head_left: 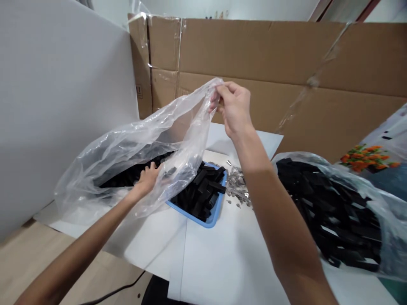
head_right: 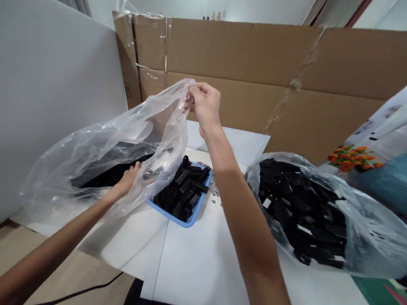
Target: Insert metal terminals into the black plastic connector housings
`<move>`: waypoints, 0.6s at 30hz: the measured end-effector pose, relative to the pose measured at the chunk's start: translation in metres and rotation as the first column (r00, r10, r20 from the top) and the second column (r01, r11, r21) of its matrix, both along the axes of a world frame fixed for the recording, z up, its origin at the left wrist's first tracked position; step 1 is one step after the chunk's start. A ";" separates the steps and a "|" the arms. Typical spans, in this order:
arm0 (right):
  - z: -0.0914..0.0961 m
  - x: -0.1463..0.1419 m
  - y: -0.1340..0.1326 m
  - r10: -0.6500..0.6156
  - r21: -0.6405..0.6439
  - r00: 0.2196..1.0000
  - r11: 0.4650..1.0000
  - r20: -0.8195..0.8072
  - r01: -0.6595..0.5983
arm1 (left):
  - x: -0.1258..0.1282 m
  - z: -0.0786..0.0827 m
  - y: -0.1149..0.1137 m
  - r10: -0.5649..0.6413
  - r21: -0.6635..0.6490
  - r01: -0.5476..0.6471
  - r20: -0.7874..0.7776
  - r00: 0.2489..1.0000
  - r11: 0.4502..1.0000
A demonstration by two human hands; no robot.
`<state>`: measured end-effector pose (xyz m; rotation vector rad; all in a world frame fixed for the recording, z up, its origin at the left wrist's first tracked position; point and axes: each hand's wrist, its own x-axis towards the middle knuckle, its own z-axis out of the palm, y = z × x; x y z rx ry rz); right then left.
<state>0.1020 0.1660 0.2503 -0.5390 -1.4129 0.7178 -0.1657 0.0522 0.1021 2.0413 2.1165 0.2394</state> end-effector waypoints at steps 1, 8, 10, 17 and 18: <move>-0.002 0.000 -0.003 -0.002 -0.007 1.000 1.000 0.006 0.002 | 0.010 -0.009 0.004 0.025 0.003 -0.025 -0.025 0.999 1.000; -0.009 0.004 -0.021 -0.002 -0.030 0.999 1.000 0.054 0.004 | 0.031 -0.053 0.024 0.152 0.080 -0.143 -0.113 0.982 0.986; -0.010 0.005 -0.023 -0.007 -0.046 0.998 0.999 0.060 0.010 | 0.026 -0.057 0.029 0.146 0.098 -0.134 -0.125 0.981 0.986; -0.011 0.006 -0.018 -0.013 -0.041 0.997 0.999 0.076 0.016 | 0.020 -0.064 0.047 0.144 0.124 -0.127 -0.135 0.980 0.984; -0.012 0.005 -0.018 -0.008 -0.044 0.997 0.999 0.073 0.011 | 0.022 -0.066 0.047 0.138 0.127 -0.121 -0.131 0.982 0.984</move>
